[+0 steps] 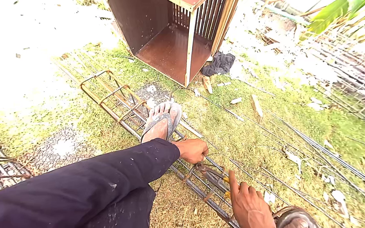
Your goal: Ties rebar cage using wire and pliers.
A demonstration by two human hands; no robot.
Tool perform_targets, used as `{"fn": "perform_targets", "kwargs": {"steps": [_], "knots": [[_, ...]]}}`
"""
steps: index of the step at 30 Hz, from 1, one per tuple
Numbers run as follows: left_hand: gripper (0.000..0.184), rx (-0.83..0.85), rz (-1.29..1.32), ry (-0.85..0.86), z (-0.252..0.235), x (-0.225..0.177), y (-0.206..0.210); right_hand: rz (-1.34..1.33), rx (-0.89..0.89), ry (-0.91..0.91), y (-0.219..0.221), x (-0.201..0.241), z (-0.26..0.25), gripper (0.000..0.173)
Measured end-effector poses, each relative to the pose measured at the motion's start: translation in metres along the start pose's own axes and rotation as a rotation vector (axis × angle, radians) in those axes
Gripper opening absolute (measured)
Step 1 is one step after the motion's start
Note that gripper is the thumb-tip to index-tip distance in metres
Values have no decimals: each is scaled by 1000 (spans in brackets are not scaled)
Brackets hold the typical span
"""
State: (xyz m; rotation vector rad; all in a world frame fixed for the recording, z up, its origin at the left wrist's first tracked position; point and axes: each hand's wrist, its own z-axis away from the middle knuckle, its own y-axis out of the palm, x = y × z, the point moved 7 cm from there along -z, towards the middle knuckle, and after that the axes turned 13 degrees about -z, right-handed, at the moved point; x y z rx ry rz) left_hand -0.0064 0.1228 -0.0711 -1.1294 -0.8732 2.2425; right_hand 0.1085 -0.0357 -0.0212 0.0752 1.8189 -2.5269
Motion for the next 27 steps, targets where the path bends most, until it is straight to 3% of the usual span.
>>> {"fn": "perform_targets", "kwargs": {"steps": [3, 8, 10, 13, 15, 18, 20, 23, 26, 27], "knots": [[21, -9, 4, -6, 3, -1, -2, 70, 174, 104, -9, -3, -16, 28], [25, -47, 26, -46, 2, -4, 2, 58, 654, 253, -17, 4, -21, 35], [28, -72, 65, -84, 2, -3, 3, -12, 784, 231, -23, 5, -27, 35], [47, -150, 134, -186, 7, 0, -2, -177, 945, 169, -31, 3, -46, 48], [52, -221, 119, -224, 14, -5, -6, -423, 1061, 291, -26, -5, -44, 42], [43, -284, 110, -109, 20, -21, -18, -1130, 1178, 587, 3, -8, -12, 26], [43, -228, 205, 75, 24, -43, -16, -1476, 1237, 632, 29, -10, 8, 24], [51, -114, 69, 292, 26, -76, 8, -1597, 1241, 511, 44, -13, 8, 19], [74, -60, -208, 311, 26, -97, 45, -1541, 1238, 438, 35, -12, 5, 18], [72, -106, -259, 304, 24, -102, 48, -1541, 1224, 433, 31, -10, 4, 17]]}}
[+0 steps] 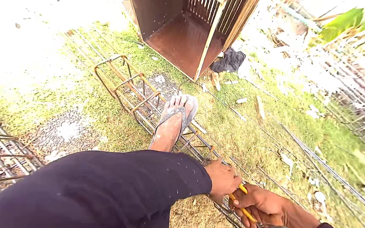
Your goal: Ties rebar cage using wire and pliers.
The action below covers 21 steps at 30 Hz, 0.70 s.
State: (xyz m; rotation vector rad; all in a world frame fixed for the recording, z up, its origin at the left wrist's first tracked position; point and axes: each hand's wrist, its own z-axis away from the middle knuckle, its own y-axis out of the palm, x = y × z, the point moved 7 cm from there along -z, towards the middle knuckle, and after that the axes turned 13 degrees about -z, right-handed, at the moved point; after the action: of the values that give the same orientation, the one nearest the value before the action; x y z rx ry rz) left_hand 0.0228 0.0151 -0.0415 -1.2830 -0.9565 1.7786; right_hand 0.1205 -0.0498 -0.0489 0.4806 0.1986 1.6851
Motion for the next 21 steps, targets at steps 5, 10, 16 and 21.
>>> {"fn": "perform_targets", "kwargs": {"steps": [5, 10, 16, 21], "knots": [[22, -118, -152, -73, -12, -5, -12, 220, -211, -148, 1, 24, 13, 33], [22, 16, -47, -131, -16, 3, -21, 1335, -937, -104, 37, 46, 49, 57], [36, 92, -111, -28, -22, 6, -18, 1581, -1234, -72, 52, 33, 41, 30], [43, 188, -52, -58, -13, 7, -37, 895, -613, 100, 11, 27, 32, 33]]}}
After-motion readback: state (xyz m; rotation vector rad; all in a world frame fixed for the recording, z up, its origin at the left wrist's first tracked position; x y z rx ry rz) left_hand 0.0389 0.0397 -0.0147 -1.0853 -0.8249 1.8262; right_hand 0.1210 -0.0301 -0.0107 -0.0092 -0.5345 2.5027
